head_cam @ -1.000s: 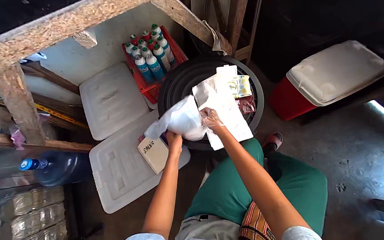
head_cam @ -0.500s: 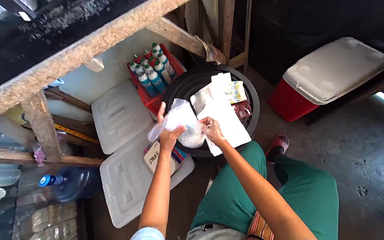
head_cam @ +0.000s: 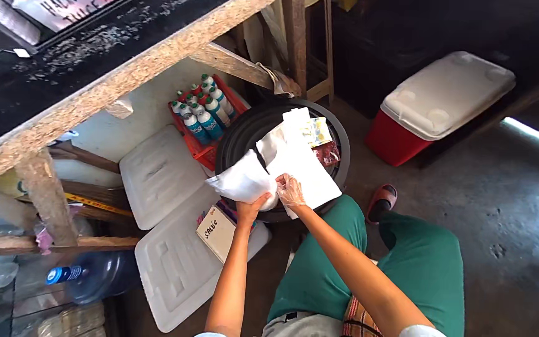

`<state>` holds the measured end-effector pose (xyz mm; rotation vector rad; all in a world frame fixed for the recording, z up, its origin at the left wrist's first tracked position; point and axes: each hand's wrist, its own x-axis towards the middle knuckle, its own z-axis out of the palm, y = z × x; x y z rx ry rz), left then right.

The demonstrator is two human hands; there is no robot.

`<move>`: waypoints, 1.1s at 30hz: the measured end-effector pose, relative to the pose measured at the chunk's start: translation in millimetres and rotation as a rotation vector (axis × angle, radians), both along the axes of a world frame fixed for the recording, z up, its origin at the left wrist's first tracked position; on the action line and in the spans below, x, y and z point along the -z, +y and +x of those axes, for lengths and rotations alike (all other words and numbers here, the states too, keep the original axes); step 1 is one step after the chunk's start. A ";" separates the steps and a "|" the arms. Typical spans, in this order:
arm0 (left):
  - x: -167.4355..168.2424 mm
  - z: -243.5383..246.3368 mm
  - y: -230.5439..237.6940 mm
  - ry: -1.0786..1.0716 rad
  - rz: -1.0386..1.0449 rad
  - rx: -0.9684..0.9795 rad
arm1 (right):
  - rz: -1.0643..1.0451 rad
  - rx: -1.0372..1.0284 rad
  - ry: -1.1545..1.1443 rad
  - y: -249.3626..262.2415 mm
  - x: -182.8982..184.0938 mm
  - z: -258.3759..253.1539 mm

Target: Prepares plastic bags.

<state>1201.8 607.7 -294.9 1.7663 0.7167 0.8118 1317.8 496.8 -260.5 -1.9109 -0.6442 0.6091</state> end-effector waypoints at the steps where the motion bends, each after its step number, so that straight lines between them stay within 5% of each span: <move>1: 1.0 -1.8 0.4 0.005 0.004 0.007 | 0.008 0.013 -0.014 0.4 0.8 -3.9; 5: -6.1 -4.9 2.8 0.057 0.044 0.037 | -0.007 -0.101 0.021 -25.5 -6.9 -16.4; 10: -7.4 -18.3 -24.7 0.057 0.123 -0.135 | 0.171 -0.454 0.287 -139.4 5.8 -18.1; 13: -8.7 -30.1 -83.4 -0.031 0.299 -0.217 | 0.201 -0.198 0.465 -204.2 18.4 -7.6; 17: -11.3 12.9 -124.2 0.056 0.468 0.317 | 0.137 0.321 0.540 -253.9 48.0 16.2; 21: -18.8 80.2 -112.1 0.269 0.550 0.591 | 0.134 0.612 0.544 -270.6 89.0 21.6; 33: 1.3 76.7 -94.7 0.261 0.136 0.509 | 0.002 0.370 0.513 -262.2 99.6 21.9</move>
